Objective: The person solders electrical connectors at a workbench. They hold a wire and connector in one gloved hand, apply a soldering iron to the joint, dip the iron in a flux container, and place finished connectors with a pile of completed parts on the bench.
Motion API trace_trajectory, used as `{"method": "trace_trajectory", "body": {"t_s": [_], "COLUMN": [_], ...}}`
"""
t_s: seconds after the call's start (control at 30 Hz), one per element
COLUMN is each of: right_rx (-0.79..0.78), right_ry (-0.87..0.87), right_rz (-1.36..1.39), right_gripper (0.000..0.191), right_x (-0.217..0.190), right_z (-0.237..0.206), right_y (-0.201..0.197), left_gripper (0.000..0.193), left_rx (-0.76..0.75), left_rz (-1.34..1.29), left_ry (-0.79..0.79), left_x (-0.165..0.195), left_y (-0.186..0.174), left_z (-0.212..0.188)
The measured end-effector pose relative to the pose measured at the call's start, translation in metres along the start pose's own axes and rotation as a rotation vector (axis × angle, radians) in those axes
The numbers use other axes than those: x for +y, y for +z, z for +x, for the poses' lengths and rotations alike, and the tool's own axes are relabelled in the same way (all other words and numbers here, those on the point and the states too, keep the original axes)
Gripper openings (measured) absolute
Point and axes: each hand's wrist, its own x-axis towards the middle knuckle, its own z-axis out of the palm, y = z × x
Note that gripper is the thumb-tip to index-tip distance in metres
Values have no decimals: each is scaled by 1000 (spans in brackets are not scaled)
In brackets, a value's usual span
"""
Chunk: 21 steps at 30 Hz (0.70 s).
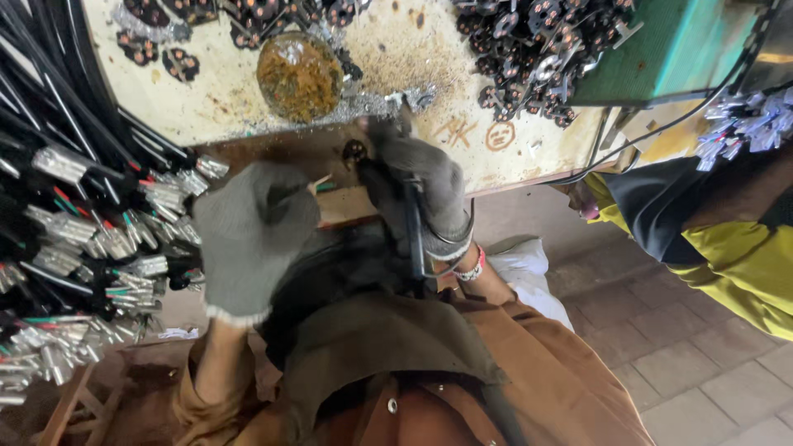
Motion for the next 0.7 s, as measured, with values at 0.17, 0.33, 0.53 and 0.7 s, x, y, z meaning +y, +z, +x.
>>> {"method": "trace_trajectory", "body": {"t_s": [0.17,0.33,0.53,0.7], "right_rx": [-11,-255,-90,-99], "right_ry": [-94,6,-249,-162], "right_rz": [-100,-56,-93,-142], "right_gripper": [45,30,21,24], "right_x": [-6,15,49,45], "right_z": [5,-19,-56,-56], "right_y": [8,-20,-24,-24], "left_gripper": [17,15,12,13], "left_rx": [-20,77,65,86], "left_rz": [144,214,207,228], "left_ry": [56,175,277,273], "left_x": [-37,-40,-37,-39], "left_y": [26,39,43,45], "left_z": [-3,-9,-6,-9]}}
